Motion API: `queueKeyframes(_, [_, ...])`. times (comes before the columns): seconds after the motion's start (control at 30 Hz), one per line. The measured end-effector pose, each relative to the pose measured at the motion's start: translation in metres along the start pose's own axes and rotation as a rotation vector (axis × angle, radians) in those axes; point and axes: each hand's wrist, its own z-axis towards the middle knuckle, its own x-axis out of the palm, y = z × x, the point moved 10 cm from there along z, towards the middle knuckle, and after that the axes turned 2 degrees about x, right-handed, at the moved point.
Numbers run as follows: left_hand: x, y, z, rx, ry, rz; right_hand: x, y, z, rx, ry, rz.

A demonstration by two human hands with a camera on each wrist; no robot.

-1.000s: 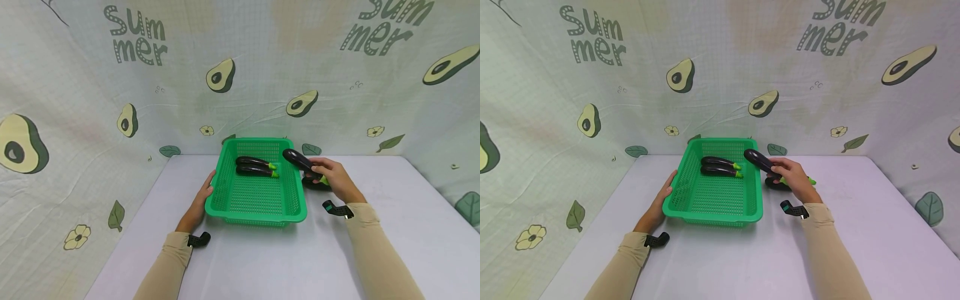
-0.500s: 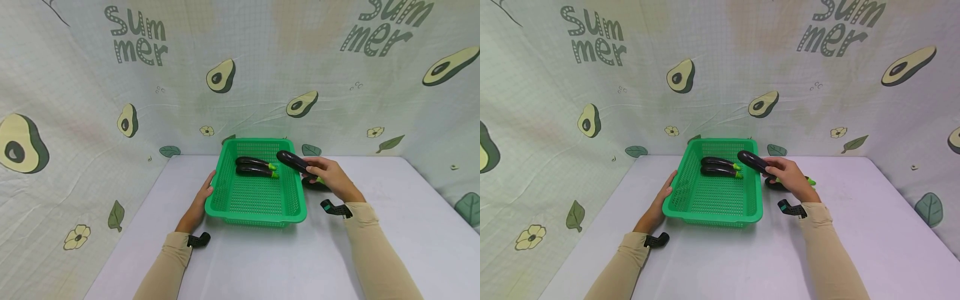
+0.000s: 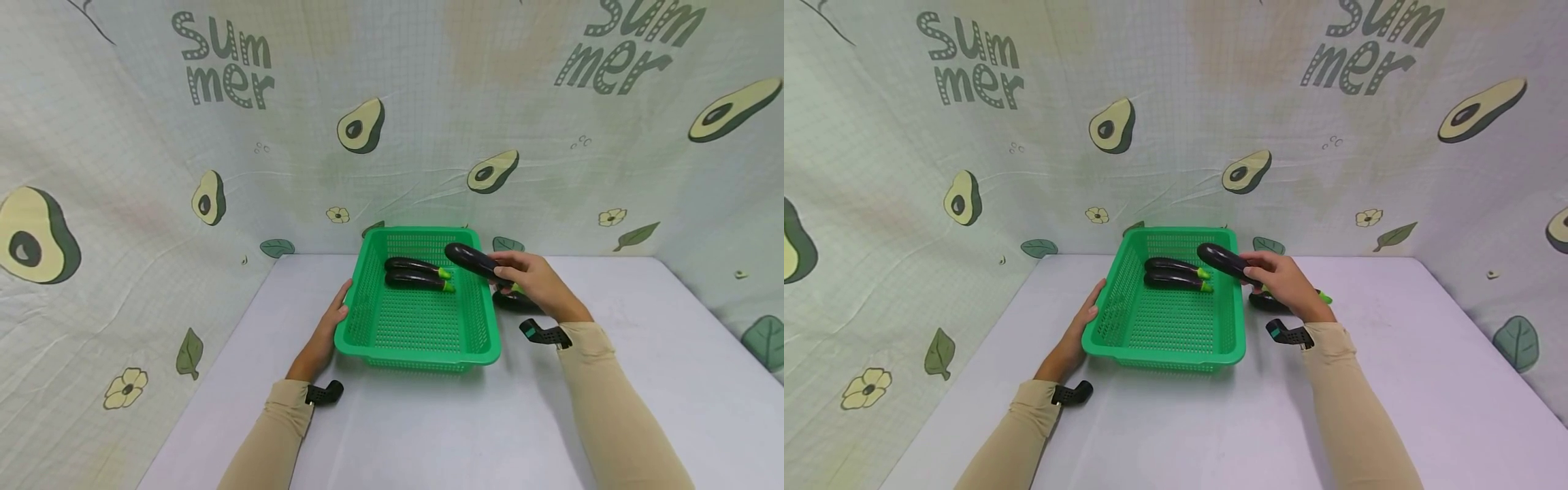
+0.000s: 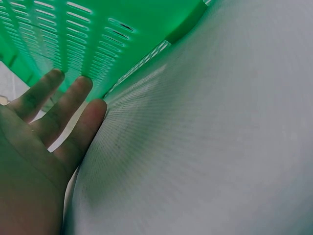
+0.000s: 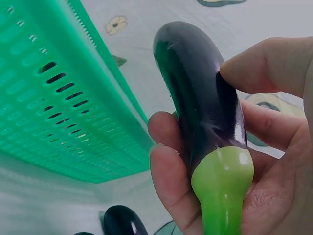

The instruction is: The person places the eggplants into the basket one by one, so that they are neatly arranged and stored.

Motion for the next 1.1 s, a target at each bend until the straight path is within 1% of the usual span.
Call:
queueKeyframes(0.2, [0.001,0.001,-0.002,-0.006,0.000,0.004,0.002,0.002,0.006,0.003,0.043,-0.032])
queueKeyframes(0.47, [0.001,0.000,-0.002,-0.004,-0.004,0.000,0.010,0.009,0.017,-0.019,0.116,0.011])
queueKeyframes(0.6, [0.001,-0.001,-0.002,0.003,-0.003,0.007,0.011,0.010,0.023,-0.012,0.124,-0.015])
queueKeyframes(0.73, [0.001,-0.003,-0.002,0.004,-0.001,0.005,0.016,0.010,0.028,0.013,0.145,-0.031])
queueKeyframes(0.87, [0.002,-0.003,-0.001,-0.002,0.003,0.005,0.020,0.012,0.031,0.033,0.164,-0.008])
queueKeyframes(1.1, [0.003,-0.005,-0.001,-0.002,-0.001,0.012,0.026,0.016,0.038,0.049,0.174,-0.020])
